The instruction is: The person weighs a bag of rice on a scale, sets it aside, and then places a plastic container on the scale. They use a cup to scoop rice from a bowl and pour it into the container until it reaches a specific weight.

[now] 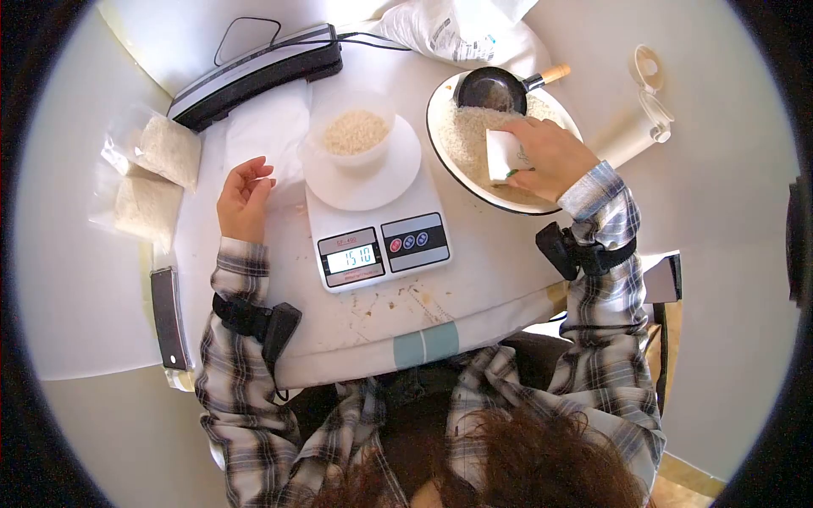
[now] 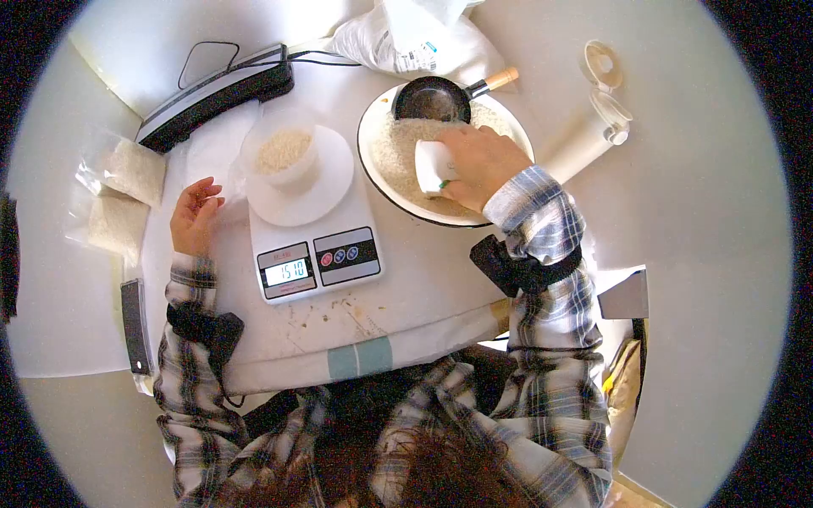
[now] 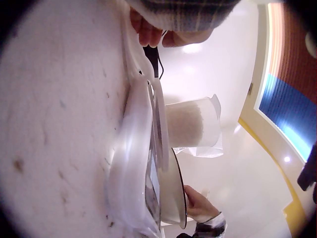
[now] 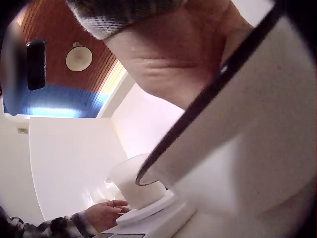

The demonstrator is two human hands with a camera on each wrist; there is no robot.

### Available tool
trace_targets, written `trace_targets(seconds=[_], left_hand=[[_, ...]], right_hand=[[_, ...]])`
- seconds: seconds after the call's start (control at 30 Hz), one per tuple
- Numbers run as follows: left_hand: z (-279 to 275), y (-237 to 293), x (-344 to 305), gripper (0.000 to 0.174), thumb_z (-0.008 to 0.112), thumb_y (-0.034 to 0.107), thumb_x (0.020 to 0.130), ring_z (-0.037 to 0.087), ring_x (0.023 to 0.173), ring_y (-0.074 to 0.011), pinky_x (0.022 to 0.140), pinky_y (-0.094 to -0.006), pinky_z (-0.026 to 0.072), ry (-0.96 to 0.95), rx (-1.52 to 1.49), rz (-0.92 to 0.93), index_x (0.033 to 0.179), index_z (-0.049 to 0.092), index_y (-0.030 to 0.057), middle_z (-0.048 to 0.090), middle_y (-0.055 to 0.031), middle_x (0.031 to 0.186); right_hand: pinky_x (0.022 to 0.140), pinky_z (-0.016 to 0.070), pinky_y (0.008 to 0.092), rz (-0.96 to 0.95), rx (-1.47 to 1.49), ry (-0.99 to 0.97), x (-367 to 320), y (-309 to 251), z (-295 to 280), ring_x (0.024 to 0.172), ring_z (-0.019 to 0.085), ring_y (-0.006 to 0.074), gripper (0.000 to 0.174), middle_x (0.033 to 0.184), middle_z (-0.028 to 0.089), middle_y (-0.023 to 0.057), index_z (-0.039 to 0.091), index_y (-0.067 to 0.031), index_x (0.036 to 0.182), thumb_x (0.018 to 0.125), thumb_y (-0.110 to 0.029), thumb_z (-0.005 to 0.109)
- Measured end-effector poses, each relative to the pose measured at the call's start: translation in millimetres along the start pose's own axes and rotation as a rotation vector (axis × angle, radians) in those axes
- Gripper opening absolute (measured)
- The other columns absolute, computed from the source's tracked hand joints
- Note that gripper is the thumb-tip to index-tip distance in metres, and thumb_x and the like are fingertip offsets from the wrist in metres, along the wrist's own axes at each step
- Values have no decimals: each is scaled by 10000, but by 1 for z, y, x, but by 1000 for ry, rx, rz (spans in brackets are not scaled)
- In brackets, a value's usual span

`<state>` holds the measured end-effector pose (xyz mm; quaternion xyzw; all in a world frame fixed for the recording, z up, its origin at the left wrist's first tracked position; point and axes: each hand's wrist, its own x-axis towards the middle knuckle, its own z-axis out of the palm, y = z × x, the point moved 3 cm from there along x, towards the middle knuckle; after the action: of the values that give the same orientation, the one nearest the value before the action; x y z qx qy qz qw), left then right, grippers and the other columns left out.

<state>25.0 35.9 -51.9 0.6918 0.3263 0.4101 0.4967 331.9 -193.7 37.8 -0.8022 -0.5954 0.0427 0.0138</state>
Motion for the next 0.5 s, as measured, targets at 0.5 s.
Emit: trace_targets(seconds=[0.5], left_hand=[[-1, -6, 0, 309, 515, 18, 837, 544, 902, -153, 829, -268, 455, -18, -51, -1, 1145, 516, -10, 564, -95, 1035]], right_hand=[[954, 379, 360, -36, 202, 141, 12, -1, 18, 1074, 481, 348, 698, 1125, 504, 204, 449, 22, 1170, 592, -227, 749]])
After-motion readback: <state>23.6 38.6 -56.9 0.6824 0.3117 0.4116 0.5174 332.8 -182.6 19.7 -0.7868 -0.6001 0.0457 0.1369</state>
